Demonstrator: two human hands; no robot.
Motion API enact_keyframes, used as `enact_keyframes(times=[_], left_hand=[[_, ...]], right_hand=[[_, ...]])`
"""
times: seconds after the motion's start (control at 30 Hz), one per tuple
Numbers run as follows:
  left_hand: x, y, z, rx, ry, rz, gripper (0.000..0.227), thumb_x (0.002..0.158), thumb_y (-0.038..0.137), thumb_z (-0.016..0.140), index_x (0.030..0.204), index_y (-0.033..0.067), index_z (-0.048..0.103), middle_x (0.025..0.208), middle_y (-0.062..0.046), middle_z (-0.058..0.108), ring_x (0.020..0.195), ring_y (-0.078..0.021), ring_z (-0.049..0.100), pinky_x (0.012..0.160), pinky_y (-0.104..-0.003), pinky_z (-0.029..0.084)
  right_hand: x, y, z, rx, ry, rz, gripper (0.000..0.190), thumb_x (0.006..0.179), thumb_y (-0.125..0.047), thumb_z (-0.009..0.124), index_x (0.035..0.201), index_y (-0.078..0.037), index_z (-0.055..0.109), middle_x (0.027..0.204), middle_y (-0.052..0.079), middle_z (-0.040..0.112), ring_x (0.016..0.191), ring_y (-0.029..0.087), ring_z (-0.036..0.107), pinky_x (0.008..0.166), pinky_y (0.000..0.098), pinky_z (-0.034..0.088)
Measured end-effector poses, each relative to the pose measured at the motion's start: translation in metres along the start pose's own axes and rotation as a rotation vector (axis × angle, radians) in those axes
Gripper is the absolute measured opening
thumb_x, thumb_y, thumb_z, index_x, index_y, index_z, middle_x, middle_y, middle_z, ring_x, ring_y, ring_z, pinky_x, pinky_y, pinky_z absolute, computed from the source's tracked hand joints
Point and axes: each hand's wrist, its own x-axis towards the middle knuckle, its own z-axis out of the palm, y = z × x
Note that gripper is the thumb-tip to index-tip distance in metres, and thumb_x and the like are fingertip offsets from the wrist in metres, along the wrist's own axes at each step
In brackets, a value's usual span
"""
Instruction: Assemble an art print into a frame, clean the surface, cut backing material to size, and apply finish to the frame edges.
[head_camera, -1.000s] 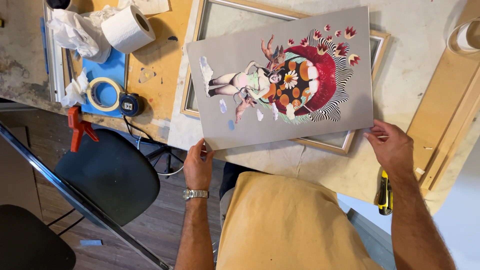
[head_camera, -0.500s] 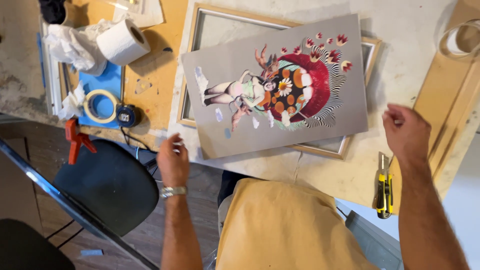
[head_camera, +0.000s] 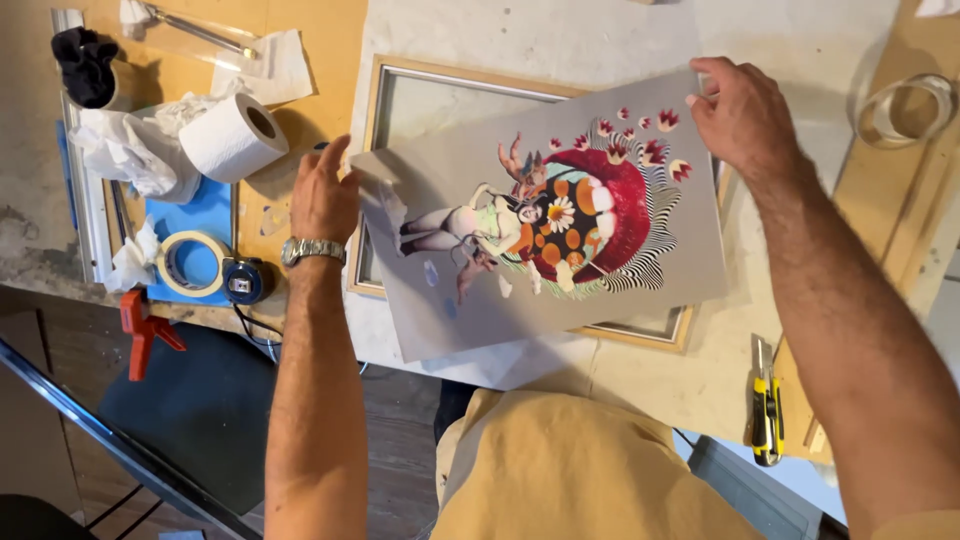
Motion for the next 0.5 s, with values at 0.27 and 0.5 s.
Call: enact_keyframes(times=[0.27, 0.5], left_hand=[[0.036, -0.026, 0.012, 0.065, 0.025, 0.096, 0.043, 0.095, 0.008, 0.055, 0.134, 0.0170, 0.070, 0.120, -0.020, 0.069, 0.103, -0.0400, 0.065, 0.086, -0.053, 0.054], [0.044, -0.035, 0.017, 0.021, 0.060, 0.106, 0.028, 0.088, 0.012, 0.065, 0.111, 0.0165, 0.081, 0.107, -0.014, 0.077, 0.094, -0.0338, 0.070, 0.083, -0.047, 0.055]], right_hand=[[0.047, 0.052, 0.029, -0.193, -0.051, -0.023, 0.037, 0.103, -0.024, 0.068, 0.139, -0.016, 0.074, 0.109, 0.024, 0.070, 0.101, 0.047, 0.066, 0.094, 0.0542, 0.048], [0.044, 0.062, 0.029, -0.136, -0.013, -0.129, 0.018, 0.109, -0.016, 0.072, 0.123, -0.011, 0.083, 0.103, 0.010, 0.078, 0.092, 0.030, 0.071, 0.087, 0.0424, 0.055]])
